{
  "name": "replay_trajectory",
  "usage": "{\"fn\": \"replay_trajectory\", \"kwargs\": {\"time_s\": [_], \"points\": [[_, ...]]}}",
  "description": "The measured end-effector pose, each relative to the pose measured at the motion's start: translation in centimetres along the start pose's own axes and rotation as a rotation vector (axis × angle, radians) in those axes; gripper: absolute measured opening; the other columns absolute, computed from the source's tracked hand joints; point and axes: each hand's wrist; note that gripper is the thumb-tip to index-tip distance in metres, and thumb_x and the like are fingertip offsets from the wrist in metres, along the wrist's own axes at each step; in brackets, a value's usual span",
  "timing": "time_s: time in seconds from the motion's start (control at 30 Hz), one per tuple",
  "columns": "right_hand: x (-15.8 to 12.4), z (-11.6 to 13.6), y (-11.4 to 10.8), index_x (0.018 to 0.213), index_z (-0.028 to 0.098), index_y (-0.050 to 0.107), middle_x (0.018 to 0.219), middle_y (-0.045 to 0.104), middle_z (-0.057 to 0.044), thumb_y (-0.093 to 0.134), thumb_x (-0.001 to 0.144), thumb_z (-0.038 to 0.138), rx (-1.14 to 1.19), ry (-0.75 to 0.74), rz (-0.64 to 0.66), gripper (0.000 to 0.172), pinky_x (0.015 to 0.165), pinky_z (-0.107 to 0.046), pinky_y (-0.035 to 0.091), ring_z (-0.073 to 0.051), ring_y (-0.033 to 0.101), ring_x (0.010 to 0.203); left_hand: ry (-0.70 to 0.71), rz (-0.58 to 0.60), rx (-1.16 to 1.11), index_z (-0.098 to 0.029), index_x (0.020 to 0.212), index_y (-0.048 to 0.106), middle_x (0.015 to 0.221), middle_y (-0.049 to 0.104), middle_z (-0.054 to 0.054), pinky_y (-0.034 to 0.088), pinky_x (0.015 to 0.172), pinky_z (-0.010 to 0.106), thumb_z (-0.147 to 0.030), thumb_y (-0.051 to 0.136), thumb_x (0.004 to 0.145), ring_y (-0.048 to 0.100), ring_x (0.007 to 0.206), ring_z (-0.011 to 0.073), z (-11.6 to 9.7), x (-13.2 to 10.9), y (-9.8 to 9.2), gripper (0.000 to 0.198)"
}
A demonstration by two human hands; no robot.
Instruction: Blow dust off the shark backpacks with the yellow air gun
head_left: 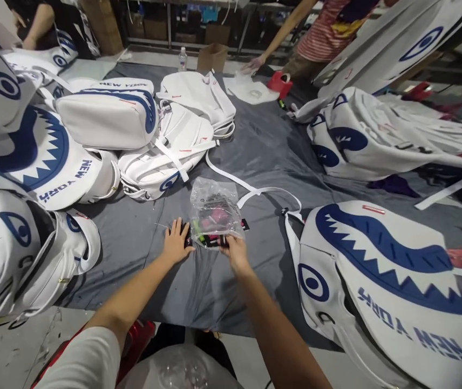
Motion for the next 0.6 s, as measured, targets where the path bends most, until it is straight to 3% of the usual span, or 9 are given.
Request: {"fn": "replay_trajectory", "kwargs": {"time_s": [0.07, 0.17, 0.27, 0.33, 0.4, 0.47, 0.53, 0.6], "points": [[1.0, 0.4, 0.4, 0.109, 0.016, 0.063, 0.104, 0.069, -0.012, 0.044, 0.090, 0.045, -0.033, -0.036, -0.040, 0.040, 0.084, -0.037, 0.052, -0.024, 0.063, 0.097, 0.033, 0.022, -0.020, -0.016, 0.155, 0.037, 0.164, 0.025, 0.022, 0.030, 0.116, 0.060, -0.047, 0.061, 0.091, 0.024, 0.152, 0.0402, -0.1, 0.4, 0.4, 0.075], [-0.5, 0.0, 1.3, 0.117, 0.013, 0.064, 0.116, 0.066, -0.016, 0.052, 0.085, 0.037, -0.138, -0.143, -0.027, 0.041, 0.101, -0.042, 0.045, -0.028, 0.058, 0.111, -0.027, 0.027, -0.149, -0.008, 0.148, 0.046, 0.160, 0.033, 0.025, 0.031, 0.118, 0.055, -0.031, 0.051, 0.097, 0.030, 0.150, 0.0387, 0.2, -0.4, 1.1, 0.056], [-2.5, -0.1, 2.3, 0.117, 0.013, 0.065, 0.115, 0.067, -0.016, 0.043, 0.090, 0.028, -0.299, -0.299, 0.058, 0.037, 0.098, -0.039, 0.045, -0.026, 0.061, 0.106, -0.170, -0.007, -0.301, -0.004, 0.144, 0.049, 0.155, 0.040, 0.028, 0.034, 0.116, 0.053, -0.023, 0.045, 0.097, 0.035, 0.147, 0.0396, 0.2, -2.5, 0.6, 0.050], [-2.7, 0.1, 2.1, 0.109, 0.015, 0.066, 0.109, 0.069, -0.015, 0.040, 0.094, 0.028, -0.342, -0.334, 0.085, 0.033, 0.092, -0.036, 0.046, -0.025, 0.063, 0.100, -0.256, -0.027, -0.314, -0.002, 0.143, 0.048, 0.139, 0.056, 0.030, 0.044, 0.106, 0.051, -0.018, 0.037, 0.098, 0.054, 0.132, 0.0382, -0.6, -4.1, -0.5, 0.049], [-2.2, 0.0, 0.8, 0.107, 0.016, 0.065, 0.101, 0.069, -0.014, 0.041, 0.095, 0.032, -0.321, -0.321, 0.047, 0.031, 0.088, -0.036, 0.047, -0.025, 0.063, 0.094, -0.338, -0.069, -0.395, -0.004, 0.138, 0.054, 0.111, 0.071, 0.025, 0.050, 0.095, 0.046, -0.018, 0.035, 0.099, 0.068, 0.107, 0.0337, -2.6, -5.6, -1.5, 0.046], [-1.3, -0.5, -1.3, 0.116, 0.015, 0.060, 0.108, 0.067, -0.016, 0.045, 0.095, 0.037, -0.309, -0.331, -0.072, 0.034, 0.092, -0.038, 0.046, -0.027, 0.061, 0.102, -0.407, -0.122, -0.585, -0.009, 0.122, 0.065, 0.090, 0.073, 0.016, 0.053, 0.087, 0.041, -0.024, 0.041, 0.098, 0.070, 0.089, 0.0285, -5.5, -6.1, -1.7, 0.037], [-0.3, -0.9, -3.6, 0.131, 0.011, 0.051, 0.125, 0.060, -0.022, 0.055, 0.090, 0.042, -0.363, -0.322, -0.190, 0.052, 0.098, -0.042, 0.043, -0.032, 0.055, 0.117, -0.451, -0.153, -0.778, -0.012, 0.100, 0.071, 0.084, 0.073, 0.011, 0.054, 0.082, 0.036, -0.026, 0.045, 0.096, 0.070, 0.084, 0.0243, -8.8, -4.9, -0.9, 0.029], [1.0, -0.8, -5.2, 0.142, 0.009, 0.044, 0.129, 0.059, -0.024, 0.062, 0.086, 0.038, -0.466, -0.245, -0.128, 0.065, 0.096, -0.042, 0.044, -0.034, 0.056, 0.118, -0.499, -0.172, -0.863, -0.012, 0.095, 0.070, 0.089, 0.074, 0.010, 0.055, 0.082, 0.034, -0.023, 0.042, 0.096, 0.070, 0.085, 0.0221, -11.4, -2.0, 0.4, 0.031]]}}
Point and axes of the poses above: each hand's wrist, its own x-axis towards the middle knuckle, its own y-axis out of the palm, z = x × y
